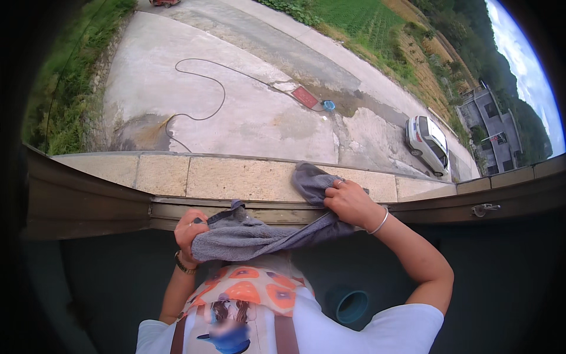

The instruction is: The person scrubs the window frame with a small stick, then rinses a gray cloth in a bucket of water and wipes the window frame and sill with the cloth. The person repeatedly wrings and reuses the cloth while cleaning the frame.

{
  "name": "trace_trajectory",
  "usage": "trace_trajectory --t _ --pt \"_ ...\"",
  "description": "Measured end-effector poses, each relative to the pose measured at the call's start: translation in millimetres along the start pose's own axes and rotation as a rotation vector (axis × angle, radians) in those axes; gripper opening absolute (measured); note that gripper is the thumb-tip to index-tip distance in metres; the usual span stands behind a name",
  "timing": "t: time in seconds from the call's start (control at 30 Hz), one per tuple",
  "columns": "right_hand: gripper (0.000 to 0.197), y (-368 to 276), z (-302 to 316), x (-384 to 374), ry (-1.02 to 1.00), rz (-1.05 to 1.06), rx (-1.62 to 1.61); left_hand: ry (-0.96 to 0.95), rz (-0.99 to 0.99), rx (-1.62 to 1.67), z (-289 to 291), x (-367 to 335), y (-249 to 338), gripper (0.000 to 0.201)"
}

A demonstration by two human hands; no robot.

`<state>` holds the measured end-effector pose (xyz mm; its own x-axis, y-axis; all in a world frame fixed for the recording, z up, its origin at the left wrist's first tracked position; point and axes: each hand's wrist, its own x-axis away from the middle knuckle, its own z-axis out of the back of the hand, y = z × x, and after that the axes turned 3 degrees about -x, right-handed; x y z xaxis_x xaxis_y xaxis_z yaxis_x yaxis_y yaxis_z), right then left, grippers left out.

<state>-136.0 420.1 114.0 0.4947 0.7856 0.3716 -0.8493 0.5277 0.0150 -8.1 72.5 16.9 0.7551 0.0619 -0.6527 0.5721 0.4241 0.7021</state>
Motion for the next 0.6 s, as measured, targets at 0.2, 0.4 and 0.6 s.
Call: trace_trajectory --t 0.2,0.4,0.6 --pt "0.011 -5.7 -5.3 7.7 -0.039 -0.131 0.006 -0.059 -0.04 0.043 1.9 -1.9 -2.4 0.031" --pt "0.021 -27.2 -18.6 -12.3 0.258 -0.158 -0.368 -0.07 -0.014 0.07 -0.3 -3.5 -2.1 0.03" --pt "0.024 -96.4 -22.5 -101.9 0.76 -0.108 -0.728 -0.057 0.025 0.086 -0.8 -1.2 -3.7 0.027"
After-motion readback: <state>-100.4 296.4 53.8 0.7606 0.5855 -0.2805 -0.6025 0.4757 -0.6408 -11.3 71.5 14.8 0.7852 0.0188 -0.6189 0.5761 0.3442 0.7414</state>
